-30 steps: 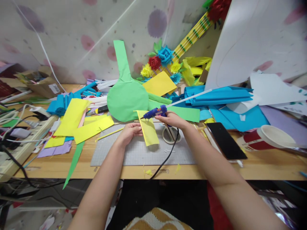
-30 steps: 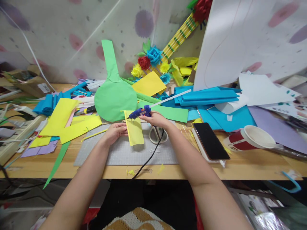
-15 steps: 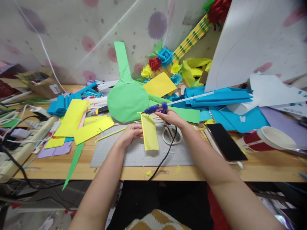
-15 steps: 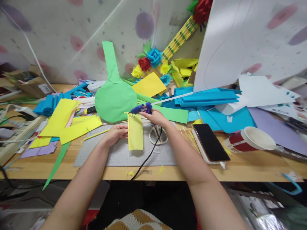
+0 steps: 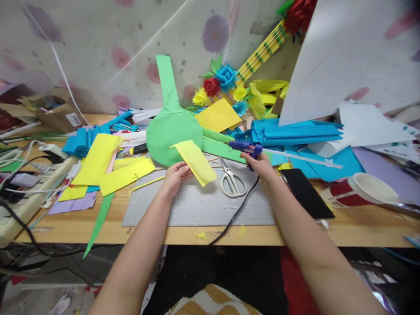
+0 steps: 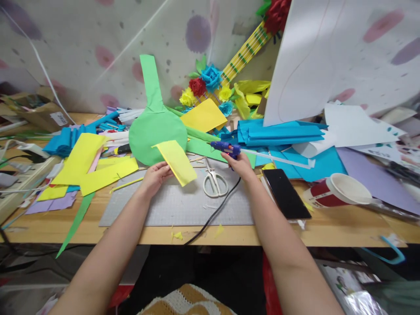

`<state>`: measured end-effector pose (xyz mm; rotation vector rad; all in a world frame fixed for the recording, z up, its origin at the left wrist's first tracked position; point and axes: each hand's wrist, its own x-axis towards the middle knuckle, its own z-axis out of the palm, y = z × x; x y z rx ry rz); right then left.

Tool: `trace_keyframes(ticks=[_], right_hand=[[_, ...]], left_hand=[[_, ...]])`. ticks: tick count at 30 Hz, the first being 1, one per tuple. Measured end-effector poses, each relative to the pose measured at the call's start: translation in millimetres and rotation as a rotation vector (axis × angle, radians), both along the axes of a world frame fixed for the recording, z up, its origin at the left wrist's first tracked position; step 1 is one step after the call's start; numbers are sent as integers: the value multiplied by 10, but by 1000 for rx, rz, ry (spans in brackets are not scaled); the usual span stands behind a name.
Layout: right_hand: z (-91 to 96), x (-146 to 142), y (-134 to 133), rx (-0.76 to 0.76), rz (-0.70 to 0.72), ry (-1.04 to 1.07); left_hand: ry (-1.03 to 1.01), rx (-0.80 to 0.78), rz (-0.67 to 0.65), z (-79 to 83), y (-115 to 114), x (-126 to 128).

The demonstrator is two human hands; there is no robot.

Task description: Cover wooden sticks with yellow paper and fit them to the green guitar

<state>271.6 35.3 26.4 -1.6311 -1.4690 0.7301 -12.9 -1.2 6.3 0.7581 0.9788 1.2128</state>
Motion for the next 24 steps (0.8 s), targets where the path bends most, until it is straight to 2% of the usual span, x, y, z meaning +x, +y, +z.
trace_keyframes(ticks=[4, 6, 10, 13, 15, 18, 20, 22, 24], right_hand=[[-208, 174, -85, -80, -70, -144], [-284, 170, -88, -79, -103, -208], [-312, 119, -91, -5, -163, -381], [-219, 128, -206, 58, -280, -576], [-112, 141, -355, -4, -293, -705], [84, 78, -590, -236, -61, -728], [201, -65, -663, -225, 86, -607], [280, -287, -628, -189, 210, -338], [312, -542, -505, -213, 383, 31]], left_hand=[[-58, 59, 282, -29, 84, 25], [-95, 71, 360, -36, 111, 28], [-165, 78, 407, -27, 106, 25], [-177, 88, 402, -13, 80, 32], [-159, 96, 388, -10, 69, 43], [-115, 95, 359, -14, 65, 70], [-88, 96, 323, -18, 65, 93], [-78, 113, 279, -20, 60, 114], [-75, 131, 237, -19, 45, 127]])
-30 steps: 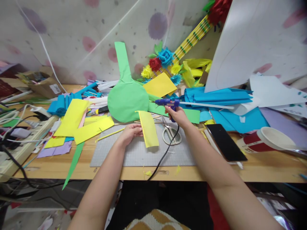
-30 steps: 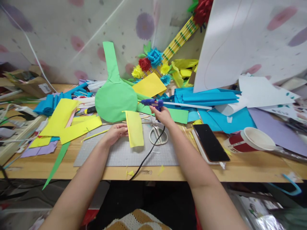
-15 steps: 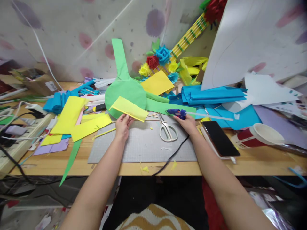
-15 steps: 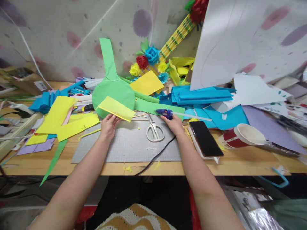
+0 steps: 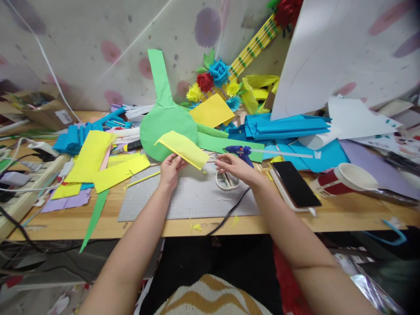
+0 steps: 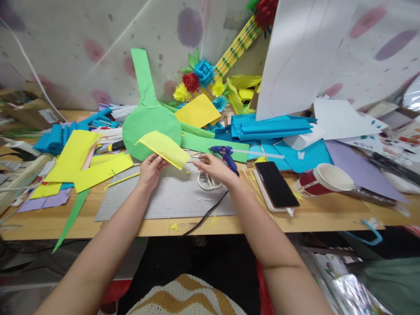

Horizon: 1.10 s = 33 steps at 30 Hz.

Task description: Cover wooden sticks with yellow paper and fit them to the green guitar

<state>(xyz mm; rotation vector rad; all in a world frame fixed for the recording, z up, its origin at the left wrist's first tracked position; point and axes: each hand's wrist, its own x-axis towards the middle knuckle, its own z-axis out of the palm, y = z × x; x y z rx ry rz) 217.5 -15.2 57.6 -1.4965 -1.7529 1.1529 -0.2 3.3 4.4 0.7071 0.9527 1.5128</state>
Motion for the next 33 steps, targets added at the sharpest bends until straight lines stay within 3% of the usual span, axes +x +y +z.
trace_keyframes(ticks=[2, 4, 6, 11, 19, 25, 33], right_hand=[[-1, -232, 154, -132, 86, 216], [-12, -406, 280, -254, 163, 270], [-19, -512, 349, -285, 130, 292], [0, -591, 353, -205, -3, 253], [-33, -610, 353, -28, 45, 18], [49, -631, 282, 92, 68, -189], [49, -659, 280, 121, 69, -231]], left_hand=[[13, 7, -26, 3, -21, 0], [34, 1, -30, 7, -42, -10], [62, -2, -20, 13, -54, -21], [122, 1, 23, 40, -44, -14], [188, 14, 86, 68, -58, -13], [211, 20, 143, 50, -56, 7], [216, 70, 229, 20, -60, 50]])
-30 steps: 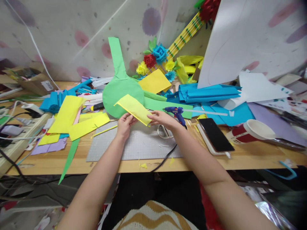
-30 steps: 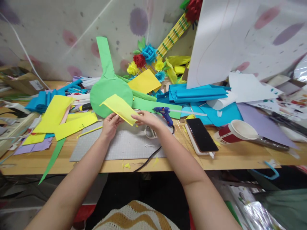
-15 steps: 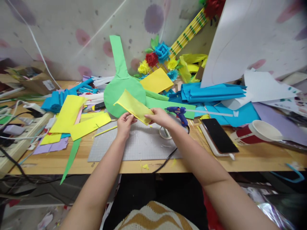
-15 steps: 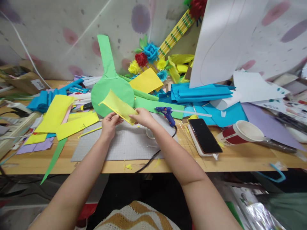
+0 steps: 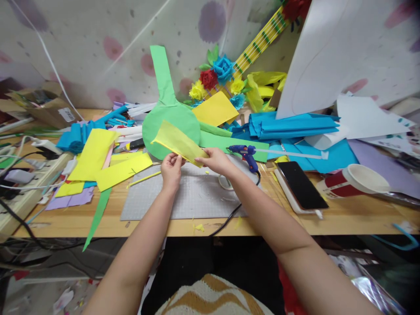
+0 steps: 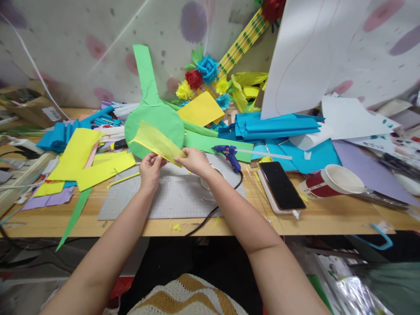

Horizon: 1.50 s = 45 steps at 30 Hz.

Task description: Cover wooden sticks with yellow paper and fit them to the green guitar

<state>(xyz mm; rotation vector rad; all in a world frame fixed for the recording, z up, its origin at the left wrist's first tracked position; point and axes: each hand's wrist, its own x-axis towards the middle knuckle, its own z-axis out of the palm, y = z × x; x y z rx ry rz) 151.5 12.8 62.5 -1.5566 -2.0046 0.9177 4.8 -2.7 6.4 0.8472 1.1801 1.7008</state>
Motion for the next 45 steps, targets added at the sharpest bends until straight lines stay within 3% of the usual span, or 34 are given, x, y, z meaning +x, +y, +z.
trace_keyframes(ticks=[17, 25, 34, 41, 45], right_hand=[[-183, -27, 76, -58, 37, 163], [-112, -56, 158, 65, 18, 53], [-12, -222, 59, 210, 22, -59], [-14, -213, 81, 133, 18, 11], [16, -135, 138, 74, -21, 66]], left_hand=[[-33, 58, 31, -46, 18, -10], [-42, -66, -109, -47, 15, 10], [3, -96, -81, -58, 17, 13], [5, -72, -102, -47, 16, -3], [-5, -110, -232, -26, -5, 0]])
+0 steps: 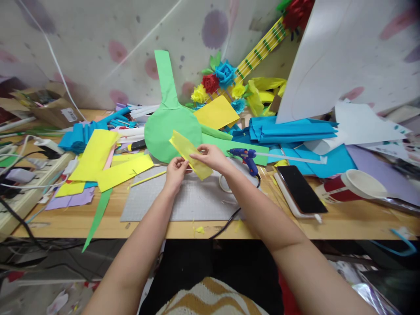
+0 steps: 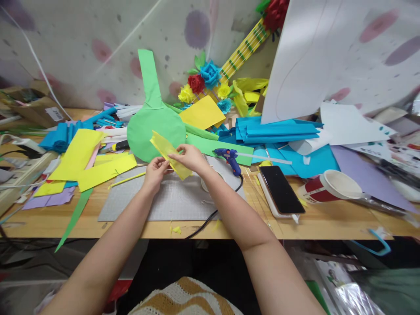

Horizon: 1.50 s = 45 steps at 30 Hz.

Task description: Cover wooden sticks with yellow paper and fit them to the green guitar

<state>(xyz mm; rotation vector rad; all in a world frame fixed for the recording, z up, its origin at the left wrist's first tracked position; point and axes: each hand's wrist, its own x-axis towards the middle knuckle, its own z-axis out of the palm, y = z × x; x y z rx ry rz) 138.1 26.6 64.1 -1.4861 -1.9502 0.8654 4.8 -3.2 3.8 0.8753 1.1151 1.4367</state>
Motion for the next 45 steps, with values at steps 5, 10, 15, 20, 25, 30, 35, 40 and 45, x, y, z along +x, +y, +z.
trace_keyframes(ticks=[5, 10, 15, 20, 25, 30, 35, 40, 45], right_hand=[[34, 64, 74, -16, -32, -4], [-38, 49, 104, -19, -52, -23], [-120, 50, 113, -46, -19, -9], [-132, 39, 106, -26, 21, -4], [-100, -9, 52, 56, 35, -70], [-78, -17, 36, 94, 28, -127], [-21, -18, 103, 138, -35, -203], [1, -82, 103, 206, -58, -190], [3, -111, 44, 192, -43, -149]], left_hand=[[24, -70, -182, 31, -53, 46], [1, -167, -269, 16, -28, 37], [-87, -88, -198, -34, 41, 9], [-104, -94, -107, -20, 48, 23], [-92, -99, -88, -16, 53, 43], [-99, -107, -76, -11, 46, 56], [-99, -104, -98, 7, 15, 62], [-79, -107, -85, -16, 22, 56], [-63, -150, -59, -30, 41, 66]])
